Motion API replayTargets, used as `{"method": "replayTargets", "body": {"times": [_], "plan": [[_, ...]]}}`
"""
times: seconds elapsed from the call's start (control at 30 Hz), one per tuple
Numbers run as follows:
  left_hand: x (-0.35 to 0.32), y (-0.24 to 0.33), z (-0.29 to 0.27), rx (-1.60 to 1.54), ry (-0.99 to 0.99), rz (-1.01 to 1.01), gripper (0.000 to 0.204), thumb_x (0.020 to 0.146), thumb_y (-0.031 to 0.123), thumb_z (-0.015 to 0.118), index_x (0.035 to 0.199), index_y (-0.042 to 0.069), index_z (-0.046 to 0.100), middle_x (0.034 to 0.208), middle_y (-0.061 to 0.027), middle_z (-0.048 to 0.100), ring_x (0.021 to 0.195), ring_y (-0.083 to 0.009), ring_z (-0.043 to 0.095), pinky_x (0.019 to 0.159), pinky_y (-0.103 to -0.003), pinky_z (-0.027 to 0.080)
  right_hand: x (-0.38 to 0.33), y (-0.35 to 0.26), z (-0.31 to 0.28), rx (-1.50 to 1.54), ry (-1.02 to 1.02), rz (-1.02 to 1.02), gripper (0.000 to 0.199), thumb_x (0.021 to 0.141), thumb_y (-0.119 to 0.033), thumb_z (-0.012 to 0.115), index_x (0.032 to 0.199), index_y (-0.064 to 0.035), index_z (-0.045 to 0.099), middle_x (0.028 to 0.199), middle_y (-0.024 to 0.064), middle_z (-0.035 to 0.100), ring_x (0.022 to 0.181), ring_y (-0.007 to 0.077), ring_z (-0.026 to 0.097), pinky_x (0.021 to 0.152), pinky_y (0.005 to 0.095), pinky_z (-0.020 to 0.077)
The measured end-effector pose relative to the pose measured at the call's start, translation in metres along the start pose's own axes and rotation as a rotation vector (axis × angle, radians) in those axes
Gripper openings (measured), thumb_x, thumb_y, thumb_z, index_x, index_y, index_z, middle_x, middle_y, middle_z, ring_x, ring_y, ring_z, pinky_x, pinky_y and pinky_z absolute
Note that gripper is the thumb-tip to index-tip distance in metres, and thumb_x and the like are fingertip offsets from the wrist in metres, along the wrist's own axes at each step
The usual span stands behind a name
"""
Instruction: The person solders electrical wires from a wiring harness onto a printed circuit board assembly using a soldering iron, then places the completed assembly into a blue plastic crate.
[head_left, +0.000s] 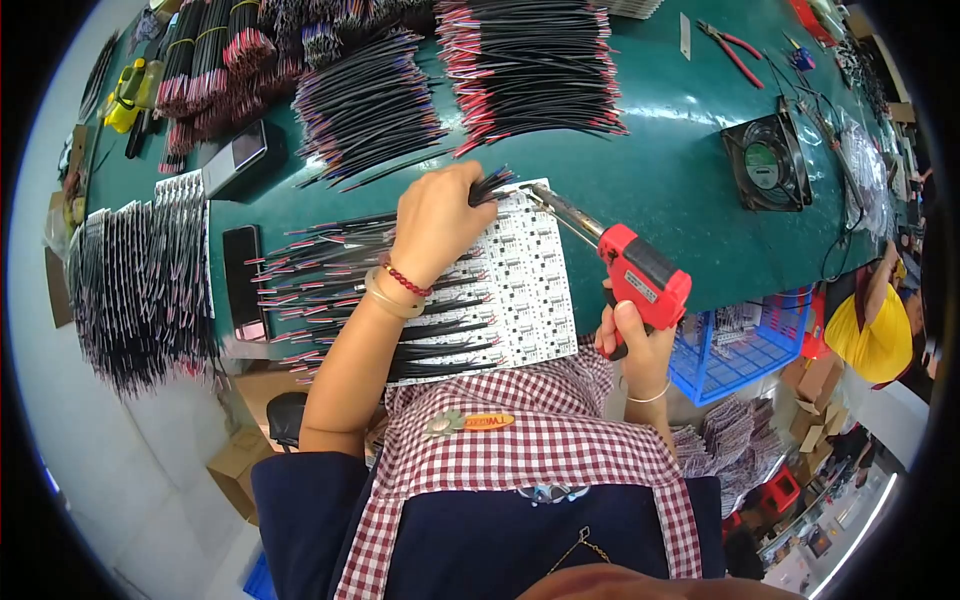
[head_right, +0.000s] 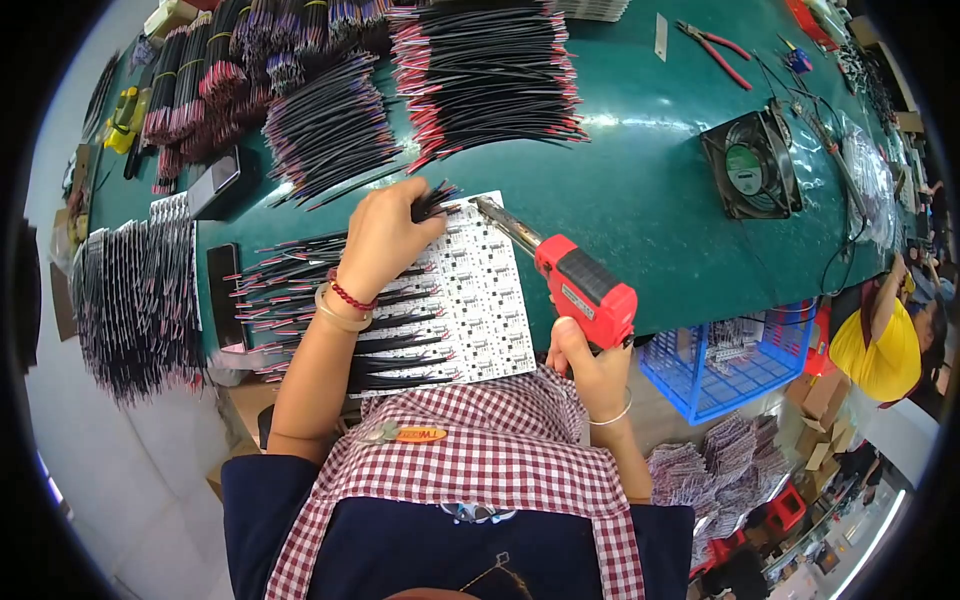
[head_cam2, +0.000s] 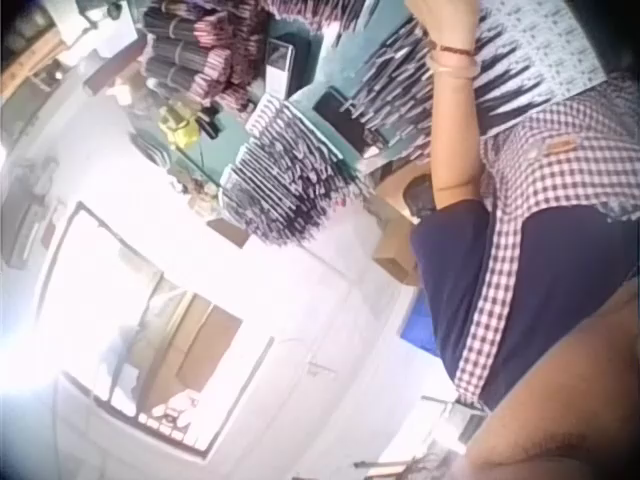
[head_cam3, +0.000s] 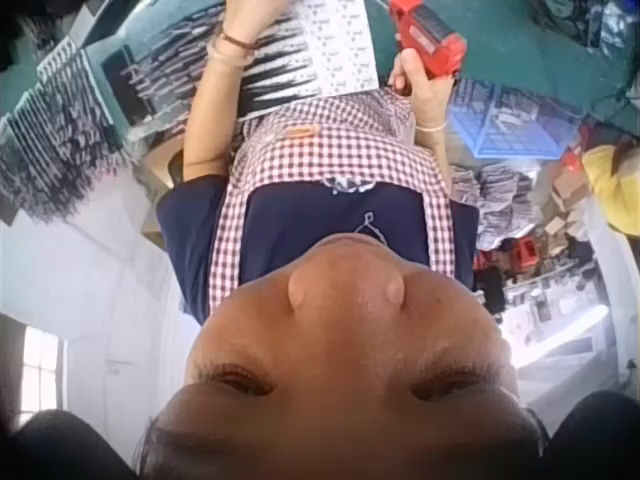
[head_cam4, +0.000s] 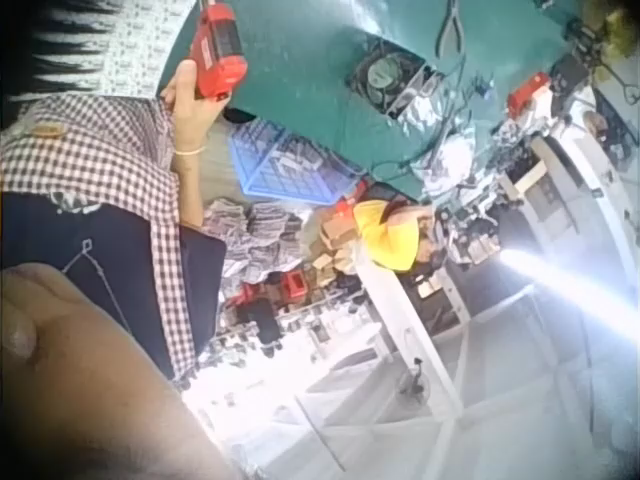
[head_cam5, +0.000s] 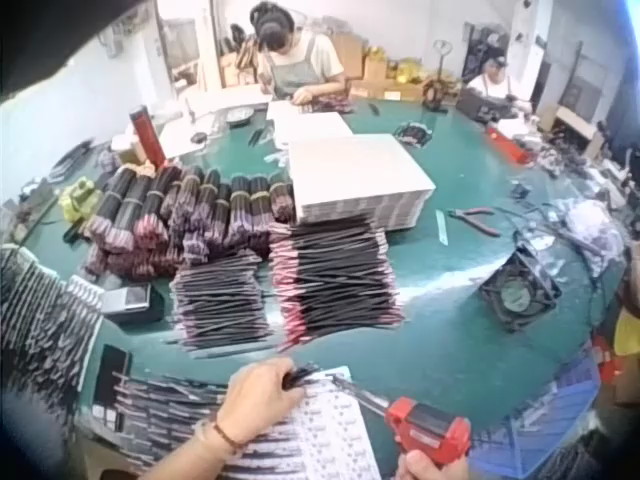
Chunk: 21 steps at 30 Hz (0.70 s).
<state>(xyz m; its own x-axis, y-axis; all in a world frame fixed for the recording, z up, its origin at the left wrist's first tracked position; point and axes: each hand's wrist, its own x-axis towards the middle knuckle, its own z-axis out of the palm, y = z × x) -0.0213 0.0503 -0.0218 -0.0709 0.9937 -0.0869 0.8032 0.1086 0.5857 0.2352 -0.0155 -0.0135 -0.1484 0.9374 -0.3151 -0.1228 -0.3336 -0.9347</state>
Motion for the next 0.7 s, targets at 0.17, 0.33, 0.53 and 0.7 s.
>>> {"method": "replayTargets", "body": {"times": [0.17, 0.33, 0.53, 0.7], "plan": [[0.002, -0.004, -0.001, -0.016, -0.033, -0.007, 0.017, 0.071, 0.015, 0.066, 0.076, 0.000, 0.059, 0.073, -0.0178, 0.063, 0.073, -0.0386, 0.062, 0.064, -0.047, 0.047, 0.004, 0.002, -0.003, -0.155, -0.034, 0.020, 0.031, 0.091, -0.018, 0.059, 0.111, 0.0061, 0.057, 0.062, 0.0042, 0.054, 0.047, 0.0094, 0.048, 0.047, 0.0252, 0.0435], [0.003, -0.003, 0.003, -0.018, 0.009, 0.010, 0.018, 0.072, 0.015, 0.067, 0.074, 0.000, 0.058, 0.070, -0.0185, 0.061, 0.069, -0.0385, 0.060, 0.062, -0.046, 0.046, 0.002, 0.004, -0.001, -0.090, 0.047, 0.057, 0.012, 0.084, -0.008, 0.070, 0.087, -0.0005, 0.061, 0.061, 0.0001, 0.057, 0.048, 0.0077, 0.052, 0.044, 0.0232, 0.0403], [0.003, -0.004, 0.005, -0.012, 0.020, 0.002, 0.019, 0.073, 0.015, 0.067, 0.072, -0.001, 0.056, 0.066, -0.0190, 0.059, 0.066, -0.0385, 0.059, 0.060, -0.044, 0.045, -0.002, 0.013, -0.009, -0.207, 0.040, 0.043, 0.012, 0.084, -0.009, 0.072, 0.089, -0.0022, 0.063, 0.065, -0.0007, 0.059, 0.051, 0.0063, 0.053, 0.047, 0.0224, 0.0407], [0.003, -0.004, 0.006, -0.012, 0.018, 0.006, 0.019, 0.072, 0.015, 0.067, 0.072, -0.001, 0.056, 0.066, -0.0189, 0.059, 0.065, -0.0385, 0.059, 0.060, -0.044, 0.045, -0.005, 0.001, -0.003, -0.230, 0.036, 0.008, 0.032, 0.092, -0.019, 0.059, 0.113, 0.0046, 0.056, 0.059, 0.0036, 0.051, 0.046, 0.0101, 0.046, 0.045, 0.0255, 0.0395]]}}
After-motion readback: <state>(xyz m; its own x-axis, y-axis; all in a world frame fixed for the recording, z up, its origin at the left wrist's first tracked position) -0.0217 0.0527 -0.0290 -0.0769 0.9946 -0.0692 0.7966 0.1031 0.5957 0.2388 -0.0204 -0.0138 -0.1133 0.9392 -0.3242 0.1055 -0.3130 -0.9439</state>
